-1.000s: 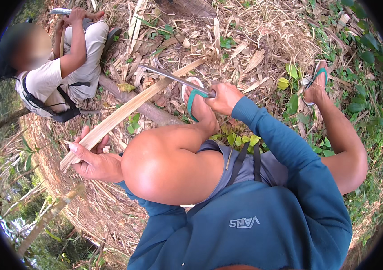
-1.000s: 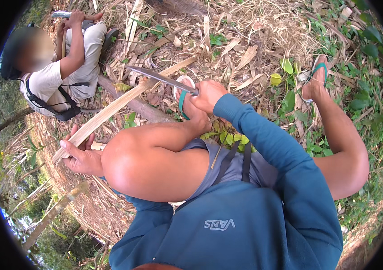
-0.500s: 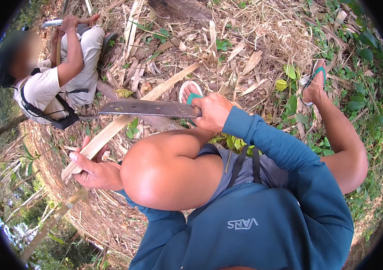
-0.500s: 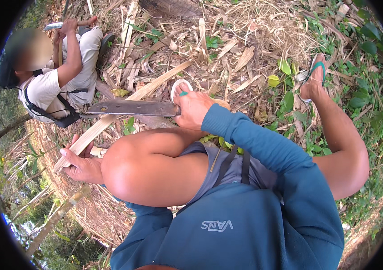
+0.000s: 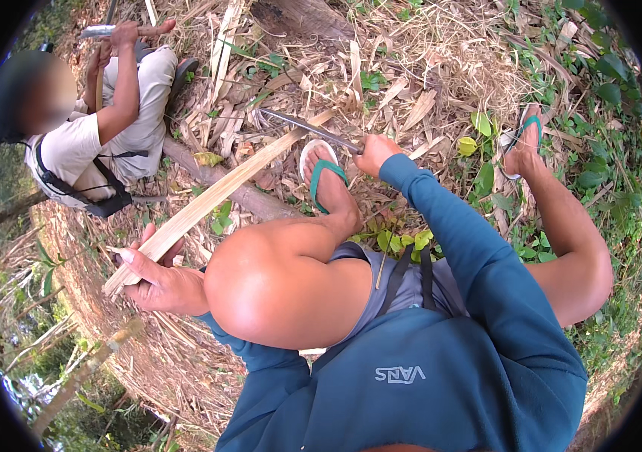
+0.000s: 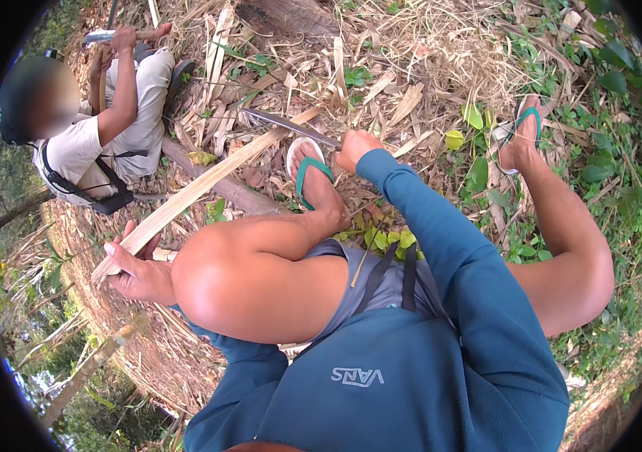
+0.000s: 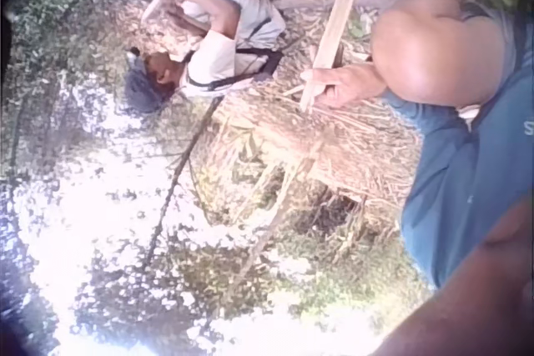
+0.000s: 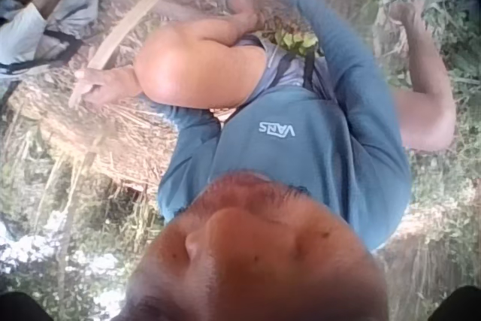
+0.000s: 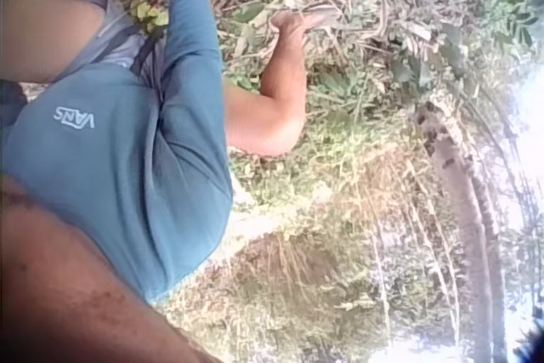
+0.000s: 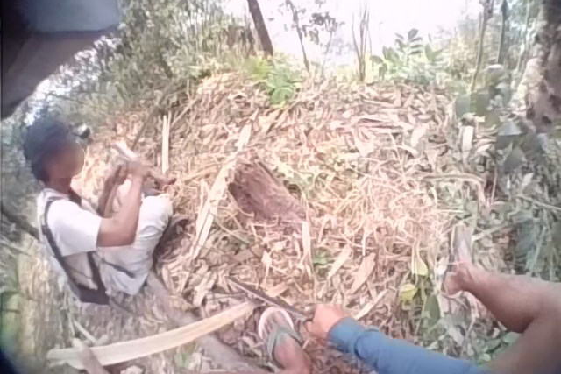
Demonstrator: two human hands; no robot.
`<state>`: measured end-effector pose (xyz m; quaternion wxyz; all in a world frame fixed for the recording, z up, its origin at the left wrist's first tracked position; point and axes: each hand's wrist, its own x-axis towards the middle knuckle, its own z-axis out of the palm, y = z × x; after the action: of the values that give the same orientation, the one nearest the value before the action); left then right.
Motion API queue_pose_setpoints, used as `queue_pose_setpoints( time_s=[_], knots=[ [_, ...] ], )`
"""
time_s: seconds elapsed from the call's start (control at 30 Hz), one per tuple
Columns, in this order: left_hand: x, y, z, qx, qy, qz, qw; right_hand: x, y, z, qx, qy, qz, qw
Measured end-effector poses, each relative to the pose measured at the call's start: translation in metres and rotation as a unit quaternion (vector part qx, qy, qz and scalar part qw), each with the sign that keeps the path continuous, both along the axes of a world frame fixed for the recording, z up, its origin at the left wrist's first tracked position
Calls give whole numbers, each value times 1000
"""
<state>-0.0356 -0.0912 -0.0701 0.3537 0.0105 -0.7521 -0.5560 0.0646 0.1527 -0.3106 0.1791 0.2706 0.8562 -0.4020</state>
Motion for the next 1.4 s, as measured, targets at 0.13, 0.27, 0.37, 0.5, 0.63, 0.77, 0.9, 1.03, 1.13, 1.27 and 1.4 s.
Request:
queue_pose_setpoints(
  time_s=[0.13,0.27,0.37,0.5,0.63,0.77,0.9,1.03,1.13,1.27,1.4],
  knots=[
    [4,-9,-3,-5,12,-8,1000,11,-22,16,30,51,14,998],
    [6,1,-1,-4,7,-4,1000,8,4,-6,39,-43,-6,998],
    [4,0,0,-9,-2,-12,1000,-4,14,-4,12,-67,-14,998],
    [4,-8,-2,-12,11,5,1000,11,7,12,28,-51,45,997],
    [5,5,5,-10,-1,-1,1000,19,43,-22,63,-119,-4,991],
    [5,-4,0,-21,-16,-24,999,19,39,-4,44,-92,24,995],
    [3,-5,3,-14,-25,-21,999,25,30,-18,48,-99,27,994],
    [7,-9,2,-49,-14,-134,990,27,50,-40,21,-136,-18,990],
    [-2,-25,-9,24,42,-167,985,27,42,-16,-10,-92,-11,996],
    [-4,-26,-14,77,0,-180,981,25,-9,38,-37,49,31,998],
    [-7,-23,-16,70,-7,-197,978,20,-48,89,-77,197,84,974]
  ],
)
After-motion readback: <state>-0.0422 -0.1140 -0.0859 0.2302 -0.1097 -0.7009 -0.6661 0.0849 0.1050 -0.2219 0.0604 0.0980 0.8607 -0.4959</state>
